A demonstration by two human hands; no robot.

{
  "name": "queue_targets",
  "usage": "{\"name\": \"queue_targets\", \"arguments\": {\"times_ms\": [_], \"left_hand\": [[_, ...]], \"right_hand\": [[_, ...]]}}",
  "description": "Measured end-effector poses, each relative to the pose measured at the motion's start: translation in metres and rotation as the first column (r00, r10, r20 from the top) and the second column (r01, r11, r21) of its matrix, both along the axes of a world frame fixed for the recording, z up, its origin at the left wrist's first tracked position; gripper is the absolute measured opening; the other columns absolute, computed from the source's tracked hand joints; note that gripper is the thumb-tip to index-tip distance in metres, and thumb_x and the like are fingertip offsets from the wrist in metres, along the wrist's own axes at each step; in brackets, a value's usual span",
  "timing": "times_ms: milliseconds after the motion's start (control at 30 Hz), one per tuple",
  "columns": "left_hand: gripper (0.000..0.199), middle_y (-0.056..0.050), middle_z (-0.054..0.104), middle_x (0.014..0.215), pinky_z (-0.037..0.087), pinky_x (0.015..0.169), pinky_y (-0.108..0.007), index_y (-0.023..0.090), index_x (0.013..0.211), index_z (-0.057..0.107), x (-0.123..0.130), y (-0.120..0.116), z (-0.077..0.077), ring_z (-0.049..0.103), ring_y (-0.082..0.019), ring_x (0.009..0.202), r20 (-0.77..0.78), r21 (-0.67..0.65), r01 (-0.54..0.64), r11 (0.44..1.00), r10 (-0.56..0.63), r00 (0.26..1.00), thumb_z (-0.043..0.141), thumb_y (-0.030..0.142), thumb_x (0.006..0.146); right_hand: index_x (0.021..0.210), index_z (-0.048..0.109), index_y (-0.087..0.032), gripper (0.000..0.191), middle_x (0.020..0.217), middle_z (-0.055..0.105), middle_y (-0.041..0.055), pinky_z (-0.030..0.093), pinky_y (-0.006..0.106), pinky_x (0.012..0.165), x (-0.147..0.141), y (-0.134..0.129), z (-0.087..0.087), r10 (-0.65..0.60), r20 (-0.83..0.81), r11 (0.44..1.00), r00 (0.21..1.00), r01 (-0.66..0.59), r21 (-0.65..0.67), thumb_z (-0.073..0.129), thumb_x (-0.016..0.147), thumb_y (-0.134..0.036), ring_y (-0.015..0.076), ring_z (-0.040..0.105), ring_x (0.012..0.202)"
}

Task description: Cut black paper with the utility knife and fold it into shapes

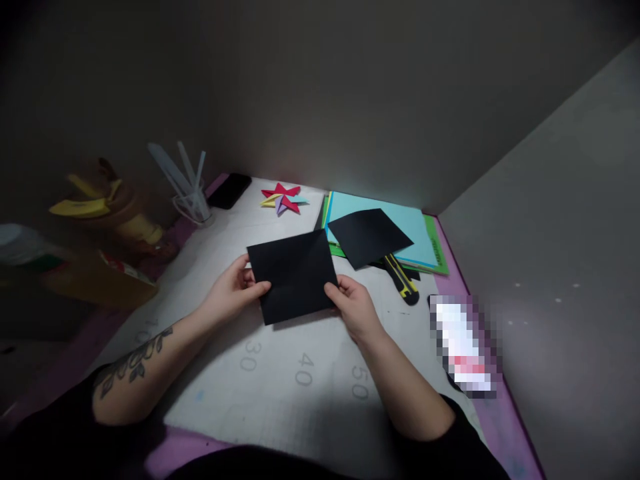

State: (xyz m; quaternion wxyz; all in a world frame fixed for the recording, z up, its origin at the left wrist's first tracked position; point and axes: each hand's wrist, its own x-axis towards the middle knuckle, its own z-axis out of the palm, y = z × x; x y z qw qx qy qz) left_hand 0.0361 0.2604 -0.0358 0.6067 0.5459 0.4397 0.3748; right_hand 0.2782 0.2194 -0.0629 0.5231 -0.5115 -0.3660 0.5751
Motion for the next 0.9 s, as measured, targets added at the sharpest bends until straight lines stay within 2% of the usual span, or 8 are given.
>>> {"name": "queue_targets", "arguments": {"times_ms": [133,233,367,433,533,633,733,900], "left_hand": [[0.068,0.003,0.060,0.068,0.047,0.058,-0.025,0.018,0.141,0.032,-0.005,0.003,0.001,0.060,-0.012,0.059,0.123,-0.143,0.066,0.987,-0.048,0.991,0.063,0.034,0.082],[0.082,-0.009,0.067,0.103,0.049,0.065,-0.027,0.026,0.149,0.019,-0.009,0.004,0.003,0.066,-0.016,0.077,0.122,-0.068,0.074,0.995,-0.065,0.990,0.064,0.029,0.081],[0.087,-0.016,0.041,0.146,0.050,0.079,-0.033,0.035,0.149,0.020,-0.013,0.004,0.006,0.063,-0.021,0.099,0.085,0.083,0.192,0.978,-0.199,0.976,0.068,0.024,0.078],[0.102,-0.016,0.030,0.153,0.051,0.079,-0.034,0.040,0.150,0.005,-0.013,0.003,0.006,0.060,-0.023,0.105,0.124,0.086,0.182,0.980,-0.192,0.974,0.071,0.022,0.074],[0.114,-0.018,0.049,0.140,0.052,0.078,-0.034,0.035,0.150,0.000,-0.011,0.002,0.004,0.062,-0.023,0.104,0.205,-0.022,0.211,0.977,-0.202,0.958,0.076,0.020,0.068],[0.076,-0.012,0.071,0.103,0.051,0.076,-0.033,0.019,0.139,0.046,-0.008,0.001,0.003,0.067,-0.019,0.085,0.189,-0.163,0.313,0.936,-0.281,0.941,0.075,0.024,0.069],[0.036,-0.005,0.072,0.076,0.050,0.066,-0.029,0.014,0.103,0.070,-0.007,0.001,0.005,0.064,-0.014,0.066,0.109,-0.258,0.280,0.925,-0.260,0.959,0.074,0.029,0.071],[0.022,-0.002,0.069,0.067,0.049,0.061,-0.026,0.015,0.079,0.072,-0.008,0.001,0.008,0.060,-0.011,0.058,0.108,-0.285,0.258,0.923,-0.237,0.966,0.077,0.033,0.067]], "right_hand": [[0.068,0.062,-0.016,0.029,0.063,0.064,-0.0019,0.043,0.022,0.054,0.004,0.001,-0.002,-0.080,0.003,0.997,0.997,0.080,-0.014,0.080,0.066,-0.039,0.0105,0.054,0.055],[0.070,0.063,-0.016,0.028,0.063,0.064,-0.0018,0.042,0.024,0.053,0.007,0.002,0.000,-0.119,0.033,0.993,0.992,0.119,0.000,0.079,0.065,-0.038,0.0117,0.054,0.056],[0.071,0.063,-0.018,0.027,0.063,0.064,-0.0012,0.044,0.025,0.053,0.009,0.002,0.003,-0.160,0.027,0.987,0.987,0.160,-0.003,0.080,0.064,-0.038,0.0131,0.055,0.056],[0.071,0.063,-0.018,0.027,0.064,0.065,-0.0007,0.045,0.026,0.054,0.009,0.002,0.004,-0.171,0.024,0.985,0.985,0.171,0.003,0.079,0.064,-0.038,0.0135,0.056,0.056],[0.073,0.064,-0.019,0.025,0.066,0.067,0.0000,0.048,0.029,0.058,0.008,0.001,0.005,-0.167,0.036,0.986,0.985,0.167,0.024,0.078,0.066,-0.039,0.0153,0.058,0.058],[0.075,0.065,-0.020,0.024,0.067,0.067,-0.0001,0.048,0.029,0.059,0.007,0.000,0.005,-0.169,0.031,0.985,0.985,0.168,0.030,0.077,0.067,-0.039,0.0157,0.058,0.060],[0.079,0.066,-0.020,0.025,0.066,0.067,-0.0003,0.048,0.029,0.057,0.007,-0.001,0.004,-0.160,0.008,0.987,0.987,0.160,0.002,0.077,0.067,-0.038,0.0157,0.058,0.058],[0.085,0.067,-0.020,0.030,0.070,0.069,0.0013,0.051,0.031,0.057,0.006,-0.002,0.006,-0.132,-0.039,0.991,0.990,0.131,-0.022,0.078,0.065,-0.040,0.0182,0.062,0.062]]}}
